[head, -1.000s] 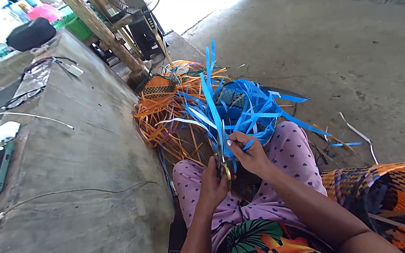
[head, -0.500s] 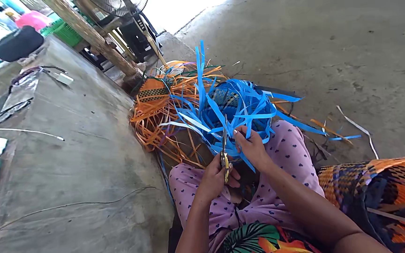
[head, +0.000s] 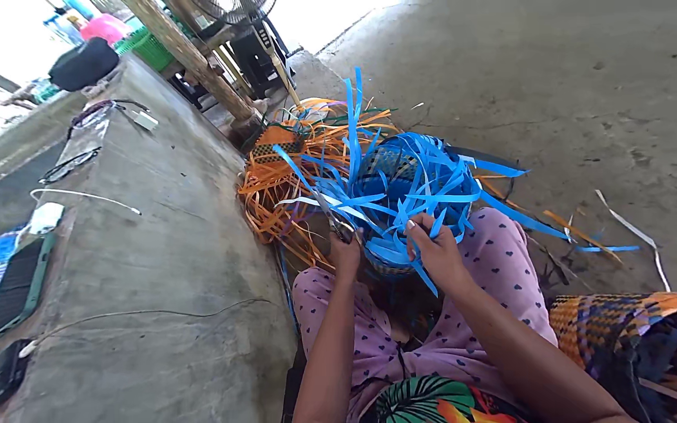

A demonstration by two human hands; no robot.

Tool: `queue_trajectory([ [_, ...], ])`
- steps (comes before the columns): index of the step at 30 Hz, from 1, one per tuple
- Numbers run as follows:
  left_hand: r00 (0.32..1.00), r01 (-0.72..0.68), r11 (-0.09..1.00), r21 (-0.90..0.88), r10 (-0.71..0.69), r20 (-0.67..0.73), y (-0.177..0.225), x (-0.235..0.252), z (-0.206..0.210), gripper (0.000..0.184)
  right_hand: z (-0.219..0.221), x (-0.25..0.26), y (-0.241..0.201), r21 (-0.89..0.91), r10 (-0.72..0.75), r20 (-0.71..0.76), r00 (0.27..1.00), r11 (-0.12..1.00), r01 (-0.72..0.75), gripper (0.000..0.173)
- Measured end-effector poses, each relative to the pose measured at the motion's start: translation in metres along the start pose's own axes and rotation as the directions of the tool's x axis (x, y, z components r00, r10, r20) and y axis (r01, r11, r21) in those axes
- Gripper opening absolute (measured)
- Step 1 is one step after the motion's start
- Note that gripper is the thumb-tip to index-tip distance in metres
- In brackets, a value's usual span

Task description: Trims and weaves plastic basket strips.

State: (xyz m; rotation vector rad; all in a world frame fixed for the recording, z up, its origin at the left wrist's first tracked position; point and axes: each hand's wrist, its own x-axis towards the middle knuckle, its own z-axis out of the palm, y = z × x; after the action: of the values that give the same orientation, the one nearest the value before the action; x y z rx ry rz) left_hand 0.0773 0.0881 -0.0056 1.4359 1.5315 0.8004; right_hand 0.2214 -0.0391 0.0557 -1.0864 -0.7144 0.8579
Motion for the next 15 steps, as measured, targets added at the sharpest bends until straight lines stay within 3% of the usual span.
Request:
queue_trajectory([
  [2, 0.999, -0.033, 0.989, 0.143, 0.036, -0.014, 0.003, 0.003, 0.007, 0.077, 0.002, -0.003, 0.000, -0.017, -0.043, 0.022, 0.999, 0.999, 0.044, 0.018],
  [4, 0.999, -0.025, 0.963, 0.269, 0.033, -0.024, 0.006, 0.006, 0.011, 0.074, 0.003, -0.006, -0.001, -0.029, -0.114, 0.048, 0.992, 0.993, 0.115, 0.018],
  [6, 0.998, -0.016, 0.958, 0.285, 0.032, -0.052, 0.004, 0.008, 0.012, 0.068, 0.004, -0.008, -0.001, -0.040, -0.191, 0.060, 0.980, 0.980, 0.194, 0.017],
  [11, 0.987, -0.073, 0.997, -0.019, 0.070, -0.146, -0.013, 0.002, -0.001, 0.057, 0.009, -0.012, 0.003, -0.005, -0.274, 0.055, 0.960, 0.961, 0.275, 0.017],
  [15, 0.961, -0.244, 0.921, -0.304, 0.188, -0.203, -0.005, -0.018, -0.026, 0.047, 0.013, -0.016, 0.000, -0.014, -0.335, 0.129, 0.934, 0.941, 0.339, 0.020],
])
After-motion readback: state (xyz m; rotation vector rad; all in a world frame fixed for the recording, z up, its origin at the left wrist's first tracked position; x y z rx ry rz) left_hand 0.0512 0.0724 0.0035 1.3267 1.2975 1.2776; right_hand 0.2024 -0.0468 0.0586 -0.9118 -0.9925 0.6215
